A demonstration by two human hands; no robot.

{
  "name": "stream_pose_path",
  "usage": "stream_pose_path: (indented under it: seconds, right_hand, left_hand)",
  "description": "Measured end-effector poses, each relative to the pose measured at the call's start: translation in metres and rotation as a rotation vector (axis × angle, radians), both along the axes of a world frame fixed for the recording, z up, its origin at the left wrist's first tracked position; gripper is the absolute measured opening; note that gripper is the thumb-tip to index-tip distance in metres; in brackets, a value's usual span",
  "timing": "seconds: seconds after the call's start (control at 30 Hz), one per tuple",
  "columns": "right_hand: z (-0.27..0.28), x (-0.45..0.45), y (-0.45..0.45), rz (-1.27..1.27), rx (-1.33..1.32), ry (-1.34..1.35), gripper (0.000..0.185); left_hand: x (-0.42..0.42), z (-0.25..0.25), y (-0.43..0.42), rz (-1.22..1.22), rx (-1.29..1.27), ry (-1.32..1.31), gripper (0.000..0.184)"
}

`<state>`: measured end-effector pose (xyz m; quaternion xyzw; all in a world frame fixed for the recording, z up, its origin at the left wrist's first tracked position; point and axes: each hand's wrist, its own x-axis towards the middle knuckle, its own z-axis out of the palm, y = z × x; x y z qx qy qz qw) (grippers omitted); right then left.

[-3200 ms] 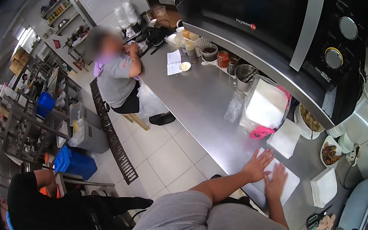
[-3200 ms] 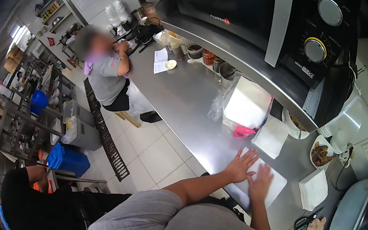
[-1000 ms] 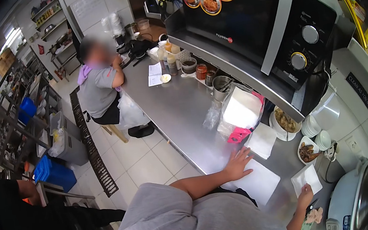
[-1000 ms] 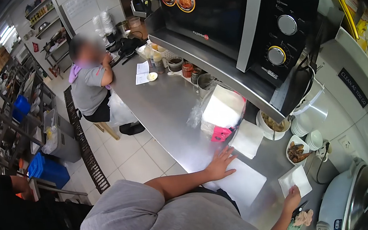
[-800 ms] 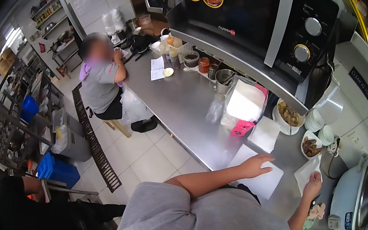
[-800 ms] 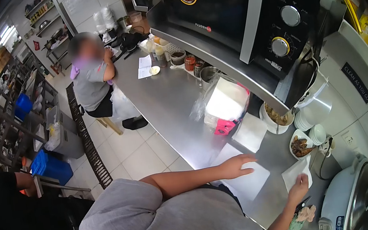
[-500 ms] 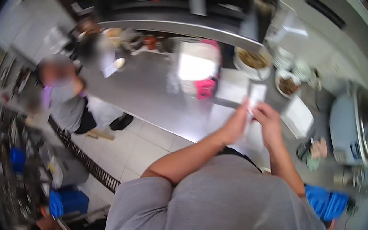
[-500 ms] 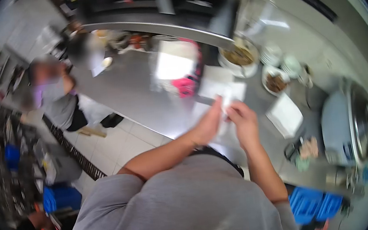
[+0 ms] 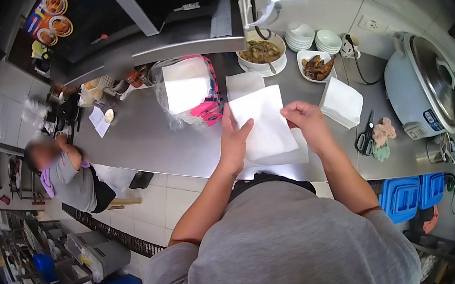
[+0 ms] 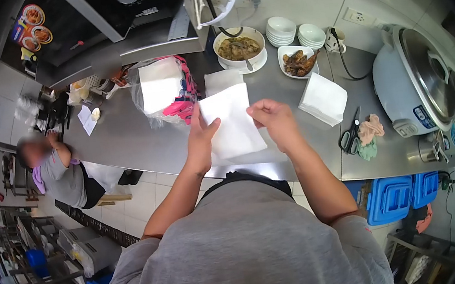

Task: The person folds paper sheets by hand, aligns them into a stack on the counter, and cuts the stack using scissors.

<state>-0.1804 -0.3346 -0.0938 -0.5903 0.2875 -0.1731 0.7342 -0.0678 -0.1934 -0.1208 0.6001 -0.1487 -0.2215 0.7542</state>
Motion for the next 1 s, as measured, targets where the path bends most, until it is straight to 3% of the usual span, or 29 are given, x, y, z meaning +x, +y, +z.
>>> stream_pose_path:
  seconds: [0.1,0.2,0.3,0.33,0.4,0.43,0.6,0.77,1.0]
  right_hand:
    - [-0.006,0.010,0.015,-0.007,-0.028,-0.060,0.013]
    - [-0.016,0.017,0.029,0.070,-0.022,-0.050,0.015]
    - [-0.028,0.019,0.033,0.045,-0.143,0.050,0.016]
    - [-0.032,0.018,0.035,0.061,-0.193,0.065,0.016]
    - [-0.042,0.019,0.035,0.040,-0.117,0.043,0.015]
    - [-0.042,0.019,0.035,0.058,-0.095,0.010,0.014]
    - [-0.048,0.022,0.035,0.068,0.027,-0.045,0.012]
    - [-0.040,0.023,0.042,0.076,0.052,-0.066,0.012]
    - [-0.057,0.024,0.043,0.063,-0.078,-0.010,0.011]
  left_hand:
    - [-0.009,-0.009,-0.001,-0.177,-0.023,0.010,0.044]
    - [-0.014,-0.013,-0.002,-0.499,-0.136,0.416,0.054]
    - [-0.024,-0.005,-0.002,-0.435,-0.124,0.481,0.058]
    - [-0.028,0.010,-0.001,-0.359,0.128,0.457,0.054]
    - [-0.026,-0.007,-0.005,-0.362,0.059,0.493,0.050]
    - [-0.026,-0.029,-0.009,-0.394,-0.100,0.468,0.050]
    - [-0.022,-0.013,-0.004,-0.451,-0.192,0.380,0.049]
    - [-0.024,-0.009,0.001,-0.441,-0.160,0.292,0.064]
    - [-0.029,-0.006,0.004,-0.353,-0.106,0.411,0.059]
